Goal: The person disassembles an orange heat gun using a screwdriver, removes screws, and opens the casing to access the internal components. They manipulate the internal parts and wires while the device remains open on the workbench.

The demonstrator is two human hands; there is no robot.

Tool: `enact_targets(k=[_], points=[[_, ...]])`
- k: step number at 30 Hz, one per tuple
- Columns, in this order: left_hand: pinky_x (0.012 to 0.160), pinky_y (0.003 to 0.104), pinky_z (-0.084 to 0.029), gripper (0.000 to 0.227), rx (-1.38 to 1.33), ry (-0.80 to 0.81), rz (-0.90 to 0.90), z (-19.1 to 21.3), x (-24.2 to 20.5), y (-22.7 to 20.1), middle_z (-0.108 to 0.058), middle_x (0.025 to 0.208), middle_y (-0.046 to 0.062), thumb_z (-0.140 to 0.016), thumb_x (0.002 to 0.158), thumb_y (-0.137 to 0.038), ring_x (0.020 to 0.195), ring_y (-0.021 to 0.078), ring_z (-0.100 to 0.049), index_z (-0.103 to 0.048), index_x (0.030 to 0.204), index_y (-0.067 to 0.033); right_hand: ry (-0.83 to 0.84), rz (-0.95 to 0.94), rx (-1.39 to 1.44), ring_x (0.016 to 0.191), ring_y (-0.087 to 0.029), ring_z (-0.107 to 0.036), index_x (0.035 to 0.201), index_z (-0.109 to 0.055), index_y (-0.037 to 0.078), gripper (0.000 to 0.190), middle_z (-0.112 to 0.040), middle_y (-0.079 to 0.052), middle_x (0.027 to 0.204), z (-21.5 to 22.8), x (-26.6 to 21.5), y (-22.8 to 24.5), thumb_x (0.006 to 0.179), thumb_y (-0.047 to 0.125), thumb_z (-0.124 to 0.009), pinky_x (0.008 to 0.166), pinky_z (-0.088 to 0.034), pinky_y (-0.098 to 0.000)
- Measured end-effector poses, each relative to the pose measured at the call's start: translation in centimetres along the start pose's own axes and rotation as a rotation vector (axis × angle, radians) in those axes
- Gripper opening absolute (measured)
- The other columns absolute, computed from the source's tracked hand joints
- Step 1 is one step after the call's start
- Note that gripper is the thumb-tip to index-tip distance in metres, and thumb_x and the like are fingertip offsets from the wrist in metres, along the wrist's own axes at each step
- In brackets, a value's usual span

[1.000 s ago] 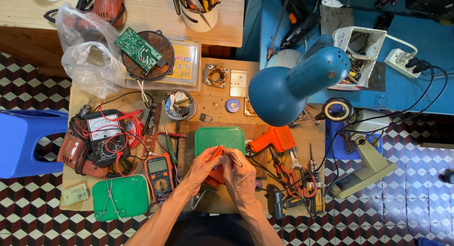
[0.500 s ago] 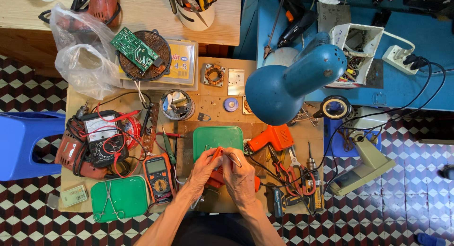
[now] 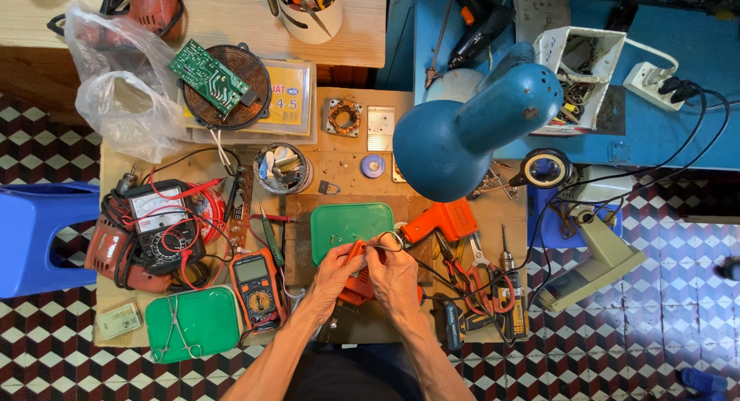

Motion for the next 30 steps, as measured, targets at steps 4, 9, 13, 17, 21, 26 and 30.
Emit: enact_targets(k=[4,9,13,17,21,26,30], points=[[0.105,0.03,-0.045,0.075,-0.049,0.01,-0.028,0.1,-0.3,-0.1,-0.066,0.134,0.011,-0.077,0.085,-0.039,0.126,0.0157,-0.06,-0.047,0.144,-0.0032,-0.049,0.013,0.064,0.071,-0.019,-0.072,0.098,-0.067,0.002,0.008,-0.074,-0.01,0.085,0.3,-1.1,0.4,0.092,0.006,-0.068,0.064,-0.057,-0.0305],[0.096,0.038,-0.056,0.076,-0.154,0.018,0.042,0.3,-0.4,-0.2,-0.065,0.128,0.013,-0.077,0.083,-0.038,0.117,0.0217,-0.065,-0.047,0.144,-0.0045,-0.07,0.145,0.148,0.087,-0.018,-0.075,0.102,-0.066,0.0,0.008,-0.072,-0.01,0.1,1.1,-2.1,1.2,0.094,0.001,-0.066,0.075,-0.06,-0.029],[0.1,0.04,-0.054,0.075,-0.155,0.034,0.031,0.2,-0.8,-0.3,-0.063,0.133,0.014,-0.076,0.083,-0.038,0.122,0.0228,-0.064,-0.045,0.144,-0.0057,-0.052,0.137,0.167,0.088,-0.018,-0.075,0.104,-0.066,0.0,0.009,-0.074,-0.009,0.101,1.2,-1.9,1.1,0.095,0.001,-0.067,0.075,-0.061,-0.0298],[0.104,0.038,-0.05,0.077,-0.129,0.013,0.045,0.1,-1.0,-0.3,-0.061,0.136,0.011,-0.076,0.083,-0.04,0.127,0.0208,-0.06,-0.045,0.146,-0.0077,-0.03,0.204,0.153,0.092,-0.019,-0.077,0.105,-0.065,0.0,0.011,-0.074,-0.009,0.103,1.1,-1.6,1.3,0.094,-0.001,-0.067,0.077,-0.062,-0.0289],[0.106,0.037,-0.046,0.078,-0.135,0.025,0.012,0.0,-1.0,-0.2,-0.061,0.137,0.01,-0.076,0.083,-0.04,0.129,0.0196,-0.058,-0.046,0.146,-0.0057,-0.013,0.24,0.072,0.085,-0.021,-0.076,0.104,-0.063,0.0,0.012,-0.073,-0.01,0.1,0.9,-1.5,1.6,0.093,-0.002,-0.066,0.071,-0.06,-0.0302],[0.108,0.037,-0.046,0.077,-0.178,0.073,-0.035,0.1,-0.8,0.3,-0.06,0.138,0.01,-0.076,0.085,-0.038,0.13,0.0195,-0.057,-0.044,0.147,-0.0058,-0.001,0.249,-0.019,0.074,-0.023,-0.076,0.103,-0.063,0.001,0.011,-0.073,-0.011,0.099,0.6,-1.4,2.2,0.093,-0.002,-0.067,0.063,-0.06,-0.0325],[0.11,0.037,-0.043,0.078,-0.183,0.084,-0.037,0.2,-0.8,0.5,-0.059,0.142,0.009,-0.076,0.085,-0.039,0.133,0.0195,-0.054,-0.042,0.148,-0.0068,0.002,0.289,-0.054,0.071,-0.023,-0.074,0.103,-0.063,0.001,0.011,-0.072,-0.011,0.096,0.4,-1.4,2.9,0.093,-0.001,-0.067,0.061,-0.058,-0.033]])
Point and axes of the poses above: each hand's wrist, its own x-axis towards the middle knuckle, its own z-axis out of the back of the hand, y = z × x, the point moved 4 cm from there along x, towards the middle knuckle
